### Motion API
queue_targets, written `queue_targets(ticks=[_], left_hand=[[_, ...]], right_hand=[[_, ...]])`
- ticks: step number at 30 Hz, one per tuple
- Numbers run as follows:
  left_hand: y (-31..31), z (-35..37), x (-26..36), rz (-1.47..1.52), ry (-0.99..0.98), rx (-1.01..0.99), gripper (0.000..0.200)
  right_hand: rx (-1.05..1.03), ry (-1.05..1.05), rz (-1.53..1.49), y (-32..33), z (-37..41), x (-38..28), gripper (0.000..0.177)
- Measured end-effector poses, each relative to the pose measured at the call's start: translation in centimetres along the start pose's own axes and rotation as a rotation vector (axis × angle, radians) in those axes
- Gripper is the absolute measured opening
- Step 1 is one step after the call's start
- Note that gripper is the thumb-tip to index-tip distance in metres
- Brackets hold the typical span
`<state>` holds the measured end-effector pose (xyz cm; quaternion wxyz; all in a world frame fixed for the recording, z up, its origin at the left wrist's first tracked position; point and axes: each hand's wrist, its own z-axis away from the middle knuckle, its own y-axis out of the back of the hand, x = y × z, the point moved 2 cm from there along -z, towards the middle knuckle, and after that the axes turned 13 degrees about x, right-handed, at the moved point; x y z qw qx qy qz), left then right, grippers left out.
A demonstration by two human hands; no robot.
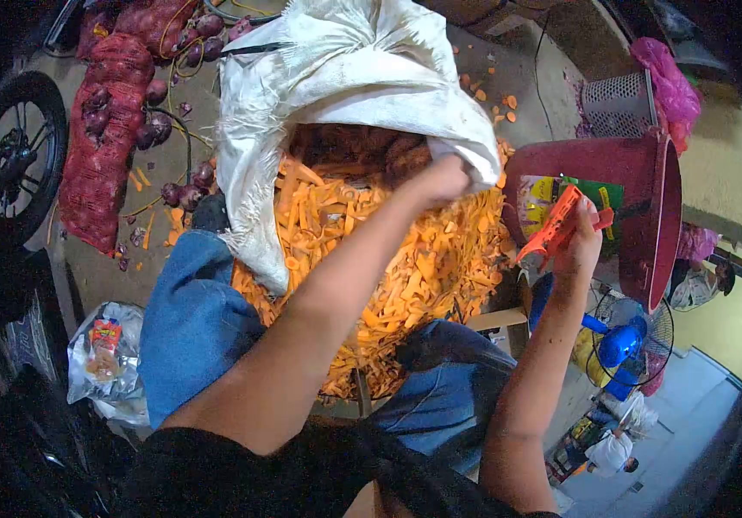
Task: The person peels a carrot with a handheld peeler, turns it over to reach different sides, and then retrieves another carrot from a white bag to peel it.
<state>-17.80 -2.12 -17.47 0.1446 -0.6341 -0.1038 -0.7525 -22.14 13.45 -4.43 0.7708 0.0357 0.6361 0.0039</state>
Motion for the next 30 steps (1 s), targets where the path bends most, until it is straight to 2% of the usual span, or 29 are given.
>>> queue_targets(ticks=[1, 3, 5, 7, 8, 10, 11, 13, 14, 16, 18, 20, 22, 23, 25, 26, 28, 29, 30], left_hand=[[1.8, 0.5, 0.7, 0.117, 0.000, 0.124, 0.032], [3.5, -1.6, -3.2, -0.069, -0.067, 0.318, 0.029], [4.3, -3.2, -9.7, -0.441, -0.166, 0.458, 0.029], [6.0, -1.6, -10.3, -0.224, 0.173, 0.642, 0.029], [6.5, -1.5, -11.2, -0.223, 0.173, 0.643, 0.029], [6.9, -1.2, -13.6, -0.414, 0.331, 0.666, 0.039], [6.6, -1.2, -14.3, -0.413, 0.332, 0.665, 0.039], [5.8, -1.3, -14.5, -0.212, 0.082, 0.541, 0.040], [5.0, -1.6, -14.7, -0.213, 0.083, 0.539, 0.040], [2.7, -2.3, -14.3, -0.725, -0.220, 0.470, 0.045], [1.8, -3.8, -17.7, -0.626, -0.157, 0.425, 0.045], [2.1, -4.0, -18.3, -0.529, -0.088, 0.383, 0.045], [3.6, -3.5, -15.4, -0.420, 0.056, 0.216, 0.047], [3.7, -3.1, -14.2, -0.420, 0.056, 0.215, 0.047], [3.3, -2.0, -12.5, -0.665, 0.024, 0.274, 0.051], [2.4, -1.3, -12.3, -0.666, 0.022, 0.273, 0.051], [0.4, -0.2, -11.7, -1.057, -0.235, 0.296, 0.053], [0.3, -0.2, -11.8, -1.054, -0.234, 0.293, 0.053], [0.1, -0.3, -12.0, -0.801, -0.176, 0.230, 0.052]], right_hand=[[0.010, -0.003, 0.008, -0.1, 0.2, 0.0, 0.015], [0.021, -0.007, 0.020, -0.3, 0.4, 0.1, 0.015], [0.032, 0.051, 0.077, -0.2, 0.4, 0.1, 0.015], [0.038, 0.052, 0.121, 0.4, 0.1, 0.4, 0.015], [0.043, 0.056, 0.161, 0.6, -0.1, 0.5, 0.016], [0.050, 0.080, 0.181, 0.2, 0.1, 0.3, 0.015], [0.060, 0.103, 0.200, 0.0, 0.3, 0.3, 0.015], [0.035, 0.118, 0.205, 0.0, 0.1, 0.3, 0.015], [0.010, 0.133, 0.208, -0.1, 0.0, 0.4, 0.016], [0.026, 0.126, 0.224, -0.5, 0.2, 0.5, 0.016], [0.042, 0.122, 0.244, -0.5, -0.2, 0.7, 0.016], [0.037, 0.122, 0.259, 0.0, -0.9, 1.5, 0.016], [0.034, 0.096, 0.249, -0.7, -0.4, 1.3, 0.016], [0.035, 0.071, 0.237, -0.9, -0.2, 1.2, 0.015], [0.033, 0.071, 0.240, -0.6, -0.6, 1.6, 0.016], [0.031, 0.071, 0.244, -0.6, -0.7, 1.8, 0.016], [0.029, 0.094, 0.288, -1.0, -0.6, 1.5, 0.017], [0.029, 0.115, 0.333, -1.1, -0.5, 1.4, 0.017], [0.032, 0.113, 0.336, -1.1, -0.5, 1.5, 0.017]])
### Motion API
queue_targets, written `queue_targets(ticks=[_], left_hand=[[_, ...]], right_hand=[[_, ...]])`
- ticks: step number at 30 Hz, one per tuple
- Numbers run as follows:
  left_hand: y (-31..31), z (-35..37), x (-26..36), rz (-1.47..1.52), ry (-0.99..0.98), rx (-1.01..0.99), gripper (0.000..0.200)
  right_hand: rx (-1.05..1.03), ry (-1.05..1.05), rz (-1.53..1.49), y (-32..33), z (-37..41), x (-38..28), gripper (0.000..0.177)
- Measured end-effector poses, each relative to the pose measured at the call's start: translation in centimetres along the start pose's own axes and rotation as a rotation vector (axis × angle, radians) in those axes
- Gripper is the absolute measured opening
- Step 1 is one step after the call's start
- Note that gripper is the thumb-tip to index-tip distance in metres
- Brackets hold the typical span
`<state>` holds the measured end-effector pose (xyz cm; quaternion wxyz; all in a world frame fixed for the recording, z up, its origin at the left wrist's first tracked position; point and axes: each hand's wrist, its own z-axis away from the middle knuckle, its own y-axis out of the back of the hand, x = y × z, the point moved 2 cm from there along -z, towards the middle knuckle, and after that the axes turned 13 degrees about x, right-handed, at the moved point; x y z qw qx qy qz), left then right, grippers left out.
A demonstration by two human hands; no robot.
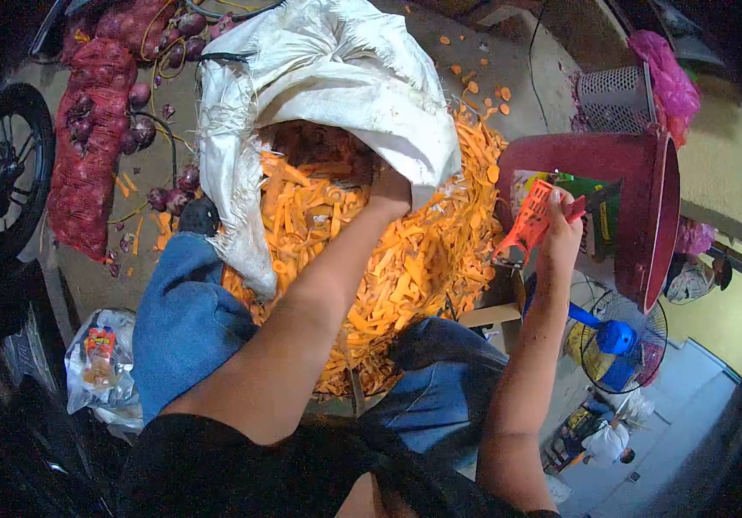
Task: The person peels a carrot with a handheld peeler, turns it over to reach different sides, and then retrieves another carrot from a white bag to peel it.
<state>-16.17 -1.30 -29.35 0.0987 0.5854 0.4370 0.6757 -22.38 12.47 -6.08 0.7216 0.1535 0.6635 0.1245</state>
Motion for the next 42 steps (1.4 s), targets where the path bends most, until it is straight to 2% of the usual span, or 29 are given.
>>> queue_targets(ticks=[1, 2, 7, 8, 10, 11, 13, 14, 16, 17, 19, 20, 21, 22, 23, 24, 27, 28, 29, 31, 33, 34, 36, 37, 39, 42], left_hand=[[-0.2, -0.1, 0.0, 0.251, 0.062, -0.063, 0.051], [-0.1, -0.2, -0.2, 0.251, 0.061, -0.063, 0.051], [1.7, -1.9, -0.6, -0.126, -0.154, -0.196, 0.052], [1.4, -2.3, -1.6, -0.128, -0.156, -0.190, 0.052], [1.5, -2.4, -4.4, 0.252, 0.055, -0.099, 0.053], [2.4, -2.1, -5.1, 0.246, 0.044, -0.098, 0.053], [7.7, -1.4, -4.3, 0.380, 0.319, -0.024, 0.051], [9.2, -1.0, -4.1, 0.371, 0.304, -0.018, 0.051], [11.2, 0.0, -4.1, 0.958, 0.773, -0.167, 0.041], [12.3, 0.5, -4.0, 0.945, 0.751, -0.161, 0.041], [14.0, 2.2, -3.2, 1.204, 0.870, -0.313, 0.029], [15.0, 2.8, -2.4, 1.330, 0.929, -0.306, 0.025], [15.7, 3.3, -1.3, 1.414, 0.864, -0.353, 0.030], [16.7, 3.4, 0.0, 1.497, 0.743, -0.473, 0.034], [17.5, 3.5, 1.3, 1.571, 0.622, -0.600, 0.039], [19.0, 4.1, 3.7, 1.620, 0.610, -0.625, 0.046], [21.6, 4.9, 9.0, 1.629, 0.663, -0.633, 0.041], [21.5, 4.9, 10.1, 1.616, 0.666, -0.576, 0.045], [21.1, 5.0, 10.6, 1.628, 0.716, -0.627, 0.042], [22.4, 5.3, 13.6, 1.667, 0.736, -0.587, 0.040], [23.6, 6.0, 15.2, 1.677, 0.739, -0.628, 0.037], [25.0, 6.8, 16.3, 1.533, 0.738, -0.642, 0.036], [25.3, 8.0, 16.9, 1.352, 0.796, -0.621, 0.034], [25.1, 8.2, 17.0, 1.350, 0.799, -0.630, 0.034], [25.1, 8.9, 17.2, 1.531, 0.913, -0.632, 0.035], [25.7, 9.5, 17.7, 1.437, 0.889, -0.668, 0.036]], right_hand=[[-0.004, -0.005, 0.003, -0.1, 0.0, 0.1, 0.018], [-0.009, -0.009, 0.004, -0.2, 0.0, 0.2, 0.020], [-0.036, 0.053, 0.023, 0.2, 0.5, 0.7, 0.023], [-0.057, 0.067, 0.008, 0.5, 0.4, 0.7, 0.024], [-0.034, 0.081, 0.018, 1.0, 0.5, 0.5, 0.024], [-0.013, 0.091, 0.030, 1.3, 0.7, 0.3, 0.024], [-0.011, 0.075, -0.035, 1.2, 1.7, -0.4, 0.022], [-0.015, 0.054, -0.090, 1.2, 2.1, -0.8, 0.021], [-0.026, 0.106, -0.071, 1.7, 2.2, -0.7, 0.020], [-0.040, 0.152, -0.035, 2.0, 2.3, -0.9, 0.020], [-0.004, 0.170, -0.063, 2.2, 3.4, -2.0, 0.019], [-0.015, 0.125, -0.069, 2.3, 3.8, -2.5, 0.019], [-0.025, 0.083, -0.078, 2.3, 4.1, -3.0, 0.019], [0.032, 0.141, -0.060, 2.2, 4.4, -3.4, 0.018], [0.010, 0.110, -0.199, 2.2, 5.0, -3.7, 0.018], [0.017, 0.140, -0.209, 2.1, 5.4, -4.3, 0.018], [-0.005, 0.186, -0.318, 1.5, 6.5, -4.9, 0.018], [-0.013, 0.092, -0.354, 1.3, 7.2, -5.2, 0.018], [-0.021, 0.000, -0.389, 1.3, 7.7, -5.4, 0.019], [-0.055, -0.003, -0.463, 1.1, 7.9, -5.7, 0.018], [-0.064, -0.167, -0.713, 1.1, 8.3, -5.8, 0.016], [-0.087, -0.189, -0.767, 1.4, 8.4, -6.2, 0.013], [-0.070, -0.227, -0.748, 1.6, 8.4, -6.7, 0.013], [-0.059, -0.274, -0.720, 1.6, 8.7, -6.8, 0.013], [-0.045, -0.286, -0.667, 1.5, 9.6, -7.0, 0.016], [-0.065, -0.258, -0.602, 0.2, 10.4, -6.8, 0.019]])
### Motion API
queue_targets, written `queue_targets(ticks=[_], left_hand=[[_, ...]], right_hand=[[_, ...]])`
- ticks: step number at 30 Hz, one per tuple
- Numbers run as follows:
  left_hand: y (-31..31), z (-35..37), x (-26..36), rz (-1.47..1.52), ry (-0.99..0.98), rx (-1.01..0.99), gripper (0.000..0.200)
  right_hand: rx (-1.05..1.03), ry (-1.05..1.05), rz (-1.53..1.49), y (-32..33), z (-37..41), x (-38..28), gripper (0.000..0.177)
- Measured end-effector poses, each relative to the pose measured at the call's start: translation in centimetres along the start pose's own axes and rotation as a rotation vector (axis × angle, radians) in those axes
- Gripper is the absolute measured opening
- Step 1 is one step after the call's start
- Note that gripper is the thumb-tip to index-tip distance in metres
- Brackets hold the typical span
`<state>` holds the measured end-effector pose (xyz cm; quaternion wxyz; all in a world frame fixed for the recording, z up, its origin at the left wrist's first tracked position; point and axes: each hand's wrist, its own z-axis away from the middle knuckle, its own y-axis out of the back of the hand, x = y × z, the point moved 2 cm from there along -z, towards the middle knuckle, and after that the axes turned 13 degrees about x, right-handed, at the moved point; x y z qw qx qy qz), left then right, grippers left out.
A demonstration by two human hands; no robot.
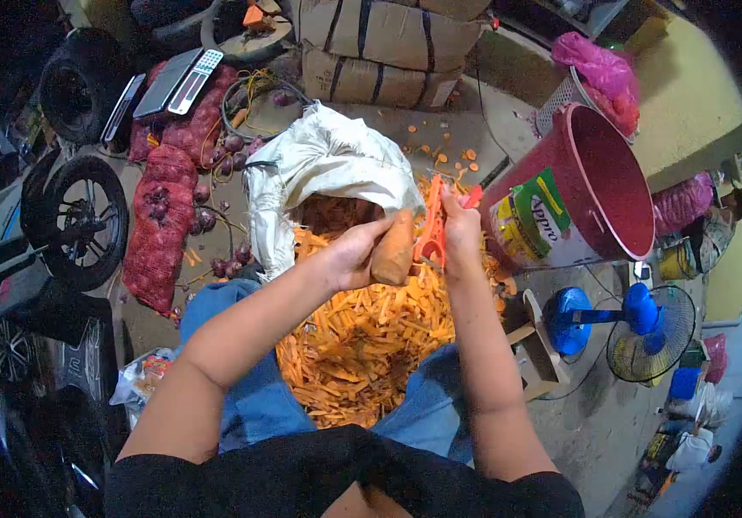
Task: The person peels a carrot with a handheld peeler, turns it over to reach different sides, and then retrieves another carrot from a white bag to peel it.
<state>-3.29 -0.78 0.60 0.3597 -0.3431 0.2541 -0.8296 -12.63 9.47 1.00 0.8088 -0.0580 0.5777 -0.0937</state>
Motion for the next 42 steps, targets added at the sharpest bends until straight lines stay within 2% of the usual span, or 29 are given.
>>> queue_targets(ticks=[3, 5, 7, 8, 12, 14, 16, 18, 19, 20, 21, 23, 25, 26, 28, 29, 30, 31, 33, 34, 36, 37, 39, 40, 41, 42], left_hand=[[0.7, -0.9, -1.0, -0.036, -0.029, -0.015, 0.035], [0.6, -1.1, -1.2, -0.048, -0.112, 0.081, 0.034], [-0.2, -0.5, -1.2, -0.093, -0.113, 0.140, 0.033], [-0.2, -0.8, -1.1, -0.067, -0.107, 0.162, 0.032], [0.4, -0.9, -1.2, -0.107, -0.124, 0.171, 0.032], [0.9, -1.0, -1.2, -0.146, -0.144, 0.177, 0.033], [1.7, -1.5, -1.6, -0.289, -0.091, 0.131, 0.033], [0.4, -0.1, -1.9, -0.312, -0.083, 0.101, 0.034], [-0.1, 0.4, -1.9, -0.339, -0.071, 0.075, 0.034], [0.2, 0.3, -2.0, -0.212, -0.007, 0.004, 0.035], [0.8, 0.0, -1.8, -0.210, -0.003, 0.004, 0.035], [1.7, -1.1, -1.2, -0.143, -0.017, 0.146, 0.034], [1.5, -1.2, -1.0, -0.085, -0.025, 0.143, 0.033], [1.3, -1.3, -1.0, -0.088, -0.088, 0.169, 0.032], [1.3, -1.2, -1.1, -0.090, -0.145, 0.198, 0.031], [1.4, -1.0, -1.2, -0.208, -0.166, 0.195, 0.031], [1.5, -0.8, -1.3, -0.325, -0.188, 0.191, 0.031], [1.3, -0.6, -1.7, -0.323, -0.187, 0.193, 0.031], [0.2, 0.1, -2.3, -0.388, -0.218, 0.065, 0.031], [0.0, 0.3, -2.4, -0.398, -0.172, 0.045, 0.033], [0.2, -0.2, -1.7, -0.286, -0.105, 0.101, 0.033], [0.4, -0.5, -1.3, -0.168, -0.044, 0.159, 0.034], [1.4, -1.7, -1.0, -0.136, -0.050, 0.176, 0.035], [1.7, -2.2, -1.0, -0.150, -0.077, 0.143, 0.038], [1.7, -2.5, -1.0, -0.167, -0.101, 0.110, 0.042], [1.4, -2.2, -0.9, -0.218, -0.121, 0.181, 0.040]], right_hand=[[0.040, 0.077, -0.004, -0.9, 0.1, 0.4, 0.020], [0.049, 0.122, 0.112, -1.4, 1.0, 0.0, 0.021], [0.180, 0.137, 0.348, -1.6, 1.7, 0.6, 0.022], [0.186, 0.160, 0.223, -1.6, 1.2, 1.2, 0.023], [0.171, 0.208, 0.134, -1.5, 0.8, 2.2, 0.022], [0.205, 0.478, 0.349, -1.6, 1.4, 1.2, 0.021], [0.342, 0.614, 0.286, -0.9, -0.6, 0.8, 0.022], [0.568, 0.524, 0.415, 1.7, -5.0, 0.8, 0.026], [0.573, 0.523, 0.413, 2.2, -5.4, 0.8, 0.026], [0.539, 0.415, 0.305, 2.9, -5.7, 0.8, 0.027], [0.501, 0.309, 0.203, 2.8, -4.7, -0.3, 0.029], [0.493, 0.312, 0.282, 0.7, -1.8, -0.9, 0.029], [0.321, 0.313, 0.436, -0.7, 0.1, 0.3, 0.025], [0.324, 0.315, 0.435, -1.2, 0.8, 0.9, 0.025], [0.198, 0.607, 0.356, -2.1, 2.1, 1.2, 0.025], [0.196, 0.605, 0.358, -1.9, 1.8, 1.2, 0.025], [0.288, 0.683, 0.409, -1.4, 0.9, 0.9, 0.023], [0.381, 0.760, 0.458, -0.7, -0.3, 0.6, 0.022], [0.556, 0.583, 0.340, 3.4, -7.1, 2.5, 0.021], [0.562, 0.582, 0.340, 3.5, -6.5, 1.3, 0.021], [0.591, 0.320, 0.389, 3.7, -5.1, -0.9, 0.021], [0.588, 0.324, 0.392, 3.2, -4.3, -1.2, 0.021], [0.336, 0.351, 0.136, 1.0, -2.0, -0.5, 0.021], [0.334, 0.352, 0.137, 0.1, -0.5, 0.1, 0.021], [0.296, 0.482, 0.229, -1.0, 1.2, 0.6, 0.021], [0.257, 0.610, 0.322, -1.7, 2.2, 0.7, 0.021]])
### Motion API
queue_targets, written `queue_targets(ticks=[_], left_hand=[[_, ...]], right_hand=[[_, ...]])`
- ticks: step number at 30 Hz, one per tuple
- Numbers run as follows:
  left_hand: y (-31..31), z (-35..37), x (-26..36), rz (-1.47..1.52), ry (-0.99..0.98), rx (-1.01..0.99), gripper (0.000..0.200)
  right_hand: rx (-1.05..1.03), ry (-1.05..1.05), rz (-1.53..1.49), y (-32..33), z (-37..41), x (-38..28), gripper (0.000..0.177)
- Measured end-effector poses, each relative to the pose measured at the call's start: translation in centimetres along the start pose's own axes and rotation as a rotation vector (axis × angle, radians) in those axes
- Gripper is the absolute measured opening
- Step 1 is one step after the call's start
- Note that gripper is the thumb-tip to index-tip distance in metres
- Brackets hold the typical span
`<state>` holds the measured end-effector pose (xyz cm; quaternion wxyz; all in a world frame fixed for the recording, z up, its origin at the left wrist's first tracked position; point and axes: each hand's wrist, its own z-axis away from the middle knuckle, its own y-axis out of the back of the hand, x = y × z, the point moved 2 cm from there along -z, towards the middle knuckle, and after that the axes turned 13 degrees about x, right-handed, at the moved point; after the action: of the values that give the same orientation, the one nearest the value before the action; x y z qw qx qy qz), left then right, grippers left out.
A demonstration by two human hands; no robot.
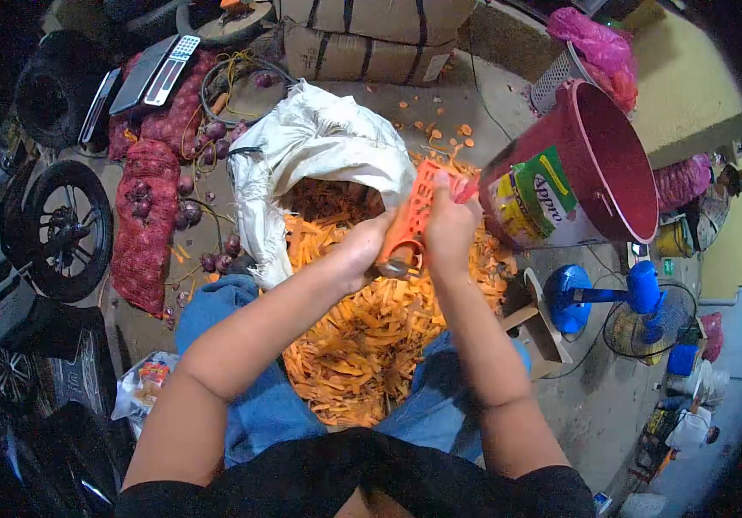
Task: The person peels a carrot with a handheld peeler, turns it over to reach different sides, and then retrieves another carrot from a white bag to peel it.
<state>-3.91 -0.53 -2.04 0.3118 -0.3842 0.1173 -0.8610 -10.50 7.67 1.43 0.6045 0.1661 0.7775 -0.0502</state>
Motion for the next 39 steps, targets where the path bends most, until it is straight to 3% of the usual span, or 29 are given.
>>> queue_targets(ticks=[3, 7, 8, 13, 15, 17, 19, 22, 24, 27, 29, 31, 34, 35, 37, 39], left_hand=[[-0.5, 1.4, 0.6, -0.144, 0.012, 0.004, 0.038], [-0.6, -0.1, 0.4, -0.145, -0.023, 0.005, 0.038], [-0.6, -0.1, 0.4, -0.157, -0.048, 0.009, 0.037], [-0.8, 0.4, 0.9, -0.162, -0.084, 0.033, 0.035], [-0.8, 0.0, 0.0, -0.175, -0.076, 0.083, 0.035], [-0.8, 1.1, -1.9, -0.334, -0.127, 0.003, 0.033], [-0.9, 2.7, -1.3, -0.399, -0.034, -0.028, 0.035], [0.3, 0.9, 0.0, -0.095, -0.017, 0.056, 0.037], [0.2, 0.6, 0.5, -0.014, 0.016, 0.053, 0.036], [0.6, 0.3, -0.2, -0.024, 0.031, 0.035, 0.036], [0.7, 0.2, -0.6, 0.048, -0.083, 0.006, 0.036], [0.7, 1.3, 0.0, -0.017, -0.040, 0.052, 0.036], [-0.2, 2.3, -0.5, -0.349, -0.112, -0.101, 0.037], [-0.3, 2.4, -0.4, -0.353, -0.106, -0.104, 0.037], [-0.2, 2.2, 0.0, -0.074, -0.043, -0.043, 0.032], [0.2, 1.6, 0.8, -0.009, 0.004, -0.040, 0.032]], right_hand=[[-0.048, -0.073, -0.109, -0.2, 0.3, -0.6, 0.019], [-0.066, -0.041, -0.035, -0.3, -0.9, 0.7, 0.017], [-0.075, -0.047, 0.115, -0.1, -1.1, 0.5, 0.017], [-0.098, -0.135, 0.014, -0.5, -1.4, 1.7, 0.015], [0.011, -0.087, 0.055, -0.6, -1.9, 2.6, 0.014], [0.129, -0.378, -0.086, 1.4, -5.8, 3.7, 0.013], [0.269, -0.446, -0.220, 3.2, -9.6, 8.7, 0.024], [0.149, -0.412, -0.204, 2.4, -7.1, 4.1, 0.023], [0.009, -0.338, 0.134, 1.0, -4.6, 2.5, 0.020], [-0.047, -0.309, -0.110, -0.7, -0.3, 0.5, 0.020], [-0.148, -0.013, -0.118, -1.2, 0.6, 0.8, 0.018], [-0.070, -0.049, -0.028, -1.2, -0.6, 1.9, 0.021], [0.168, -0.028, 0.071, 0.8, -5.8, 3.5, 0.023], [0.203, -0.087, 0.107, 1.6, -7.3, 4.8, 0.023], [0.235, -0.146, 0.148, 2.0, -7.5, 5.3, 0.023], [0.133, -0.164, 0.209, 1.2, -6.6, 4.8, 0.023]])
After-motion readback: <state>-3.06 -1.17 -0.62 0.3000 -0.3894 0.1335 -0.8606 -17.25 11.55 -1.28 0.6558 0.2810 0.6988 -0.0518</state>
